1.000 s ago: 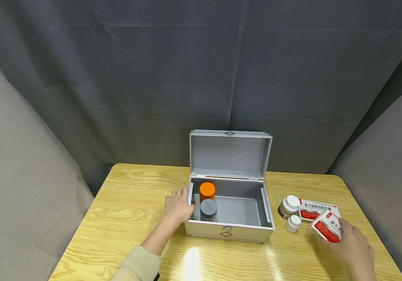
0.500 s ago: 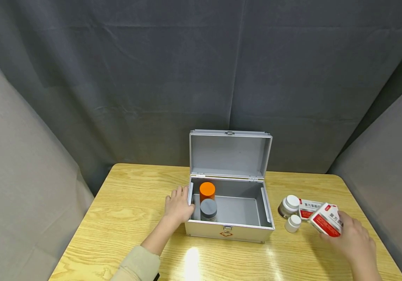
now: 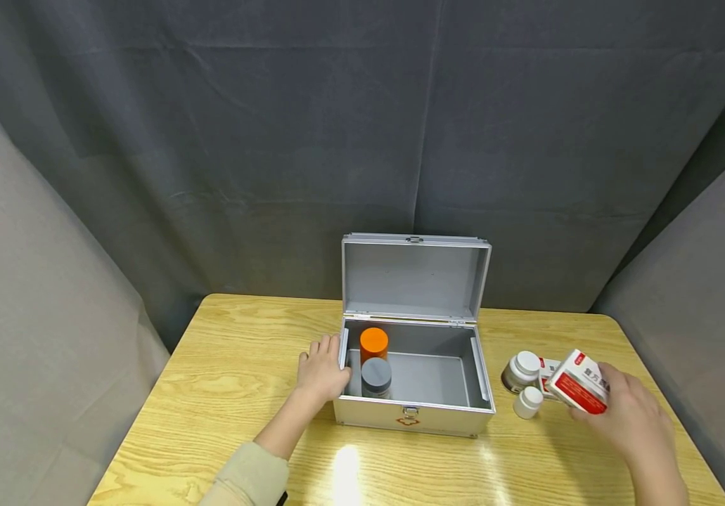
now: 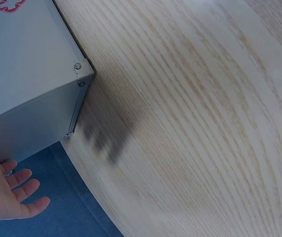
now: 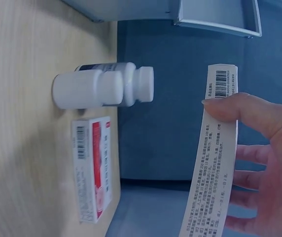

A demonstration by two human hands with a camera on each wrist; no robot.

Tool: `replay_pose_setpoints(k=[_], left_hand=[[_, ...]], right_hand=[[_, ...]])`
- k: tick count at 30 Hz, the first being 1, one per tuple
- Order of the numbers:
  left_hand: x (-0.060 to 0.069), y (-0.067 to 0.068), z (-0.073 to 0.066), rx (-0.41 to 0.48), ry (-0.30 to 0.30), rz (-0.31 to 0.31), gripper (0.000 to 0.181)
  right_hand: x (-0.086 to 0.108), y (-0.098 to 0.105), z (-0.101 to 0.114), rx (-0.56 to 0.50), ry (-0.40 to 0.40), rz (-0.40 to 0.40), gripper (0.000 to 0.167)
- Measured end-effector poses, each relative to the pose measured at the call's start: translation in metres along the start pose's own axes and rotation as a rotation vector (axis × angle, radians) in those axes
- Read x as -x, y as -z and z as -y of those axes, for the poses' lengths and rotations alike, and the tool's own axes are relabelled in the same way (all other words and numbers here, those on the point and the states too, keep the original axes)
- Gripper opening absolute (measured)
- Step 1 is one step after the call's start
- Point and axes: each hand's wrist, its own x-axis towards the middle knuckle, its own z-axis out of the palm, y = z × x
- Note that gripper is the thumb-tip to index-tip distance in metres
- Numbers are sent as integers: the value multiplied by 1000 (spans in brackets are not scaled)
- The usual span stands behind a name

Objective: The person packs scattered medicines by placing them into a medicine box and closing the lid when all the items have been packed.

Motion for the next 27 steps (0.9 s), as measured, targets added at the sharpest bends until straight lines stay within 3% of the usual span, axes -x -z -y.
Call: replay_pose_setpoints(k=[9,21,27], left_hand=[[-1,-1,0,-6,11,9,66],[0,-1,0,9,10,3,65],[0,0,-1,4,12,1,66]], right_hand=[[-9,3,19,-1,56,14,85],[-21,0,46,-8,181,-58,81],[-26,-1,62,-9,212,-34,80]])
